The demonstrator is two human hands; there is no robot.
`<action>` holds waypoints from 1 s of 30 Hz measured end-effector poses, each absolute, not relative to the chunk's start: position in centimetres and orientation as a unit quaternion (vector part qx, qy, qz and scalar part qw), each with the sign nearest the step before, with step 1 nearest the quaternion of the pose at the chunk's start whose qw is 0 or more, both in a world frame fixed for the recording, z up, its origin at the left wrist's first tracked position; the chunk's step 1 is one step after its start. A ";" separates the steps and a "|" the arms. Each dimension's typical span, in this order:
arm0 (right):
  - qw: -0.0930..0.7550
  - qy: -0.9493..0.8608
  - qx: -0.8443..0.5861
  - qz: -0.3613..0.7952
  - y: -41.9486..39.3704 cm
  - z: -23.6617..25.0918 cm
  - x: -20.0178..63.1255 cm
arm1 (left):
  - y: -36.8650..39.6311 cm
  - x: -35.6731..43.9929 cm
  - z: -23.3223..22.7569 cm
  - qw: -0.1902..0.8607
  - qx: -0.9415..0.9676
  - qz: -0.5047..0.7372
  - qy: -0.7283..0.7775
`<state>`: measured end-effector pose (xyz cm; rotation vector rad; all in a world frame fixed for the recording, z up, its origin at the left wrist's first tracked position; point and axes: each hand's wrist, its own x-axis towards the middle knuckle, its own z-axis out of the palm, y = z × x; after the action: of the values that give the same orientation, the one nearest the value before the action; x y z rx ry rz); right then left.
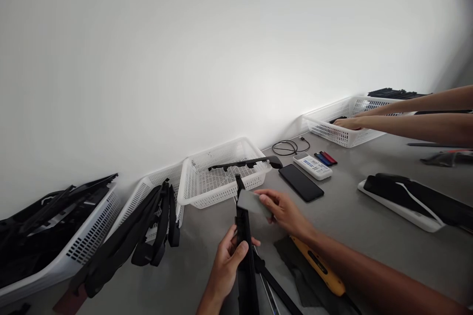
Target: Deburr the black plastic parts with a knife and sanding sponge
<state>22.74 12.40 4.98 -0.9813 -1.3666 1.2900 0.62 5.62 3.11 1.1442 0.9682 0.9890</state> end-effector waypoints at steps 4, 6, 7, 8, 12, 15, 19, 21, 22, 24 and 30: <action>0.534 -0.638 -0.415 0.369 12.2 4.9 23.1 | 5.7 0.4 2.2 0.616 0.466 0.457 0.441; 0.483 -0.751 -0.340 0.295 11.6 5.2 23.0 | 5.8 0.2 1.3 0.600 0.448 0.479 0.458; 0.443 -0.800 -0.302 0.271 11.3 5.4 22.9 | 5.9 0.0 0.9 0.591 0.434 0.491 0.470; 0.401 -0.836 -0.272 0.258 11.0 5.6 22.8 | 5.9 -0.2 0.5 0.583 0.421 0.502 0.481; 0.308 -0.879 -0.244 0.269 10.5 6.8 23.0 | 6.2 -0.6 -0.8 0.564 0.389 0.519 0.512; 0.288 -0.881 -0.250 0.281 10.4 7.5 23.5 | 6.3 -0.9 -1.5 0.560 0.369 0.529 0.520; 0.293 -0.883 -0.254 0.264 10.2 7.0 23.3 | 6.1 -0.9 -1.4 0.557 0.361 0.542 0.515; 0.330 -0.872 -0.278 0.229 10.2 6.2 22.9 | 5.8 -0.7 -0.7 0.585 0.384 0.523 0.487; 0.354 -0.863 -0.297 0.206 10.2 5.8 22.7 | 5.6 -0.5 -0.3 0.600 0.400 0.512 0.466; 0.396 -0.840 -0.331 0.166 10.4 5.1 22.4 | 5.4 0.0 0.6 0.626 0.429 0.491 0.429; 0.492 -0.808 -0.307 0.105 10.8 4.3 22.2 | 5.3 0.4 2.5 0.628 0.464 0.470 0.411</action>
<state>22.20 10.83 4.31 -0.7461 -1.9597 0.2536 0.45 5.29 2.47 1.0633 0.9414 1.0780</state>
